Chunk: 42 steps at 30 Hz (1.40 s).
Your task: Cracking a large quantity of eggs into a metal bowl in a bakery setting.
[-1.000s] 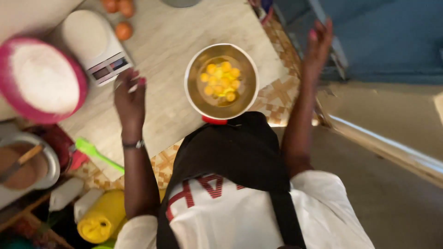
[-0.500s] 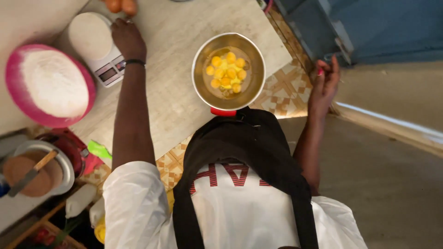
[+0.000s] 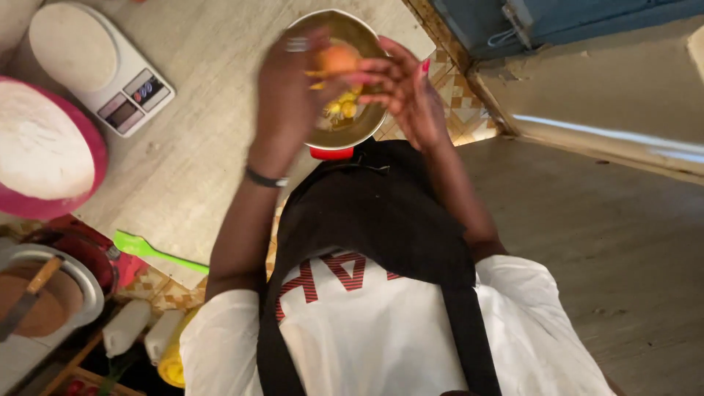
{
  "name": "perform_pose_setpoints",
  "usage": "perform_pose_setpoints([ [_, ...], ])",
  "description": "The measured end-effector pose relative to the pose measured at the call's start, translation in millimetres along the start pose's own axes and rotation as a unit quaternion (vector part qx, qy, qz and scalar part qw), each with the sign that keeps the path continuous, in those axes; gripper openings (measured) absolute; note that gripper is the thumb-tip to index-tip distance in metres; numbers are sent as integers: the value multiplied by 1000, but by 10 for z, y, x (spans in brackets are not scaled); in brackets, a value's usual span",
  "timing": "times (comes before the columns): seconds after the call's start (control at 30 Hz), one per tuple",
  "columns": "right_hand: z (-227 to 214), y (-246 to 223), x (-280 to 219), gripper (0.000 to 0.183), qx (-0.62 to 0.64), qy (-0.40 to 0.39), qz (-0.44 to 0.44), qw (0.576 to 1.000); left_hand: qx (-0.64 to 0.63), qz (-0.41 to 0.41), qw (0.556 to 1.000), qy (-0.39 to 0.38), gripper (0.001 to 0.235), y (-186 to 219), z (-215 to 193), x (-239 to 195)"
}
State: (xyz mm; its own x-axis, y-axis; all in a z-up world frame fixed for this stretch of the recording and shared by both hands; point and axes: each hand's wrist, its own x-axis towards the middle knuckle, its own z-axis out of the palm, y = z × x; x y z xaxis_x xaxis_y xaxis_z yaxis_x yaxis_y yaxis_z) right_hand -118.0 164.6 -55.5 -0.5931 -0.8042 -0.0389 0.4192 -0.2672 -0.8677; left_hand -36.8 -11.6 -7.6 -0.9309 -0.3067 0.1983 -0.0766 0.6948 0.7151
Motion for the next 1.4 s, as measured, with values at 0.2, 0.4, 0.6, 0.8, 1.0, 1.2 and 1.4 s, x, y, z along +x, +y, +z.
perform_pose_setpoints([
  [0.2,-241,-156,11,35,206,58,7,977,80,-3,997,6,63,151,-222,-1],
  [0.4,-982,298,-237,33,37,379,34,924,-6,-200,979,46,34,-192,-569,-547],
  [0.6,-970,919,-407,41,-488,226,-22,843,-28,-240,969,50,32,-283,-601,-803],
  [0.8,-1106,1171,-167,38,-591,150,-54,791,-31,-229,969,84,27,-227,-690,-746],
  [1.0,-891,807,-156,35,-525,196,-140,816,-34,-178,981,74,31,-109,-626,-703],
  [1.2,-329,35,8,36,-174,137,-61,973,-96,29,995,15,40,-187,-86,-521],
  [1.4,78,-117,279,49,3,-43,164,985,-164,13,986,-5,42,-63,9,-298],
])
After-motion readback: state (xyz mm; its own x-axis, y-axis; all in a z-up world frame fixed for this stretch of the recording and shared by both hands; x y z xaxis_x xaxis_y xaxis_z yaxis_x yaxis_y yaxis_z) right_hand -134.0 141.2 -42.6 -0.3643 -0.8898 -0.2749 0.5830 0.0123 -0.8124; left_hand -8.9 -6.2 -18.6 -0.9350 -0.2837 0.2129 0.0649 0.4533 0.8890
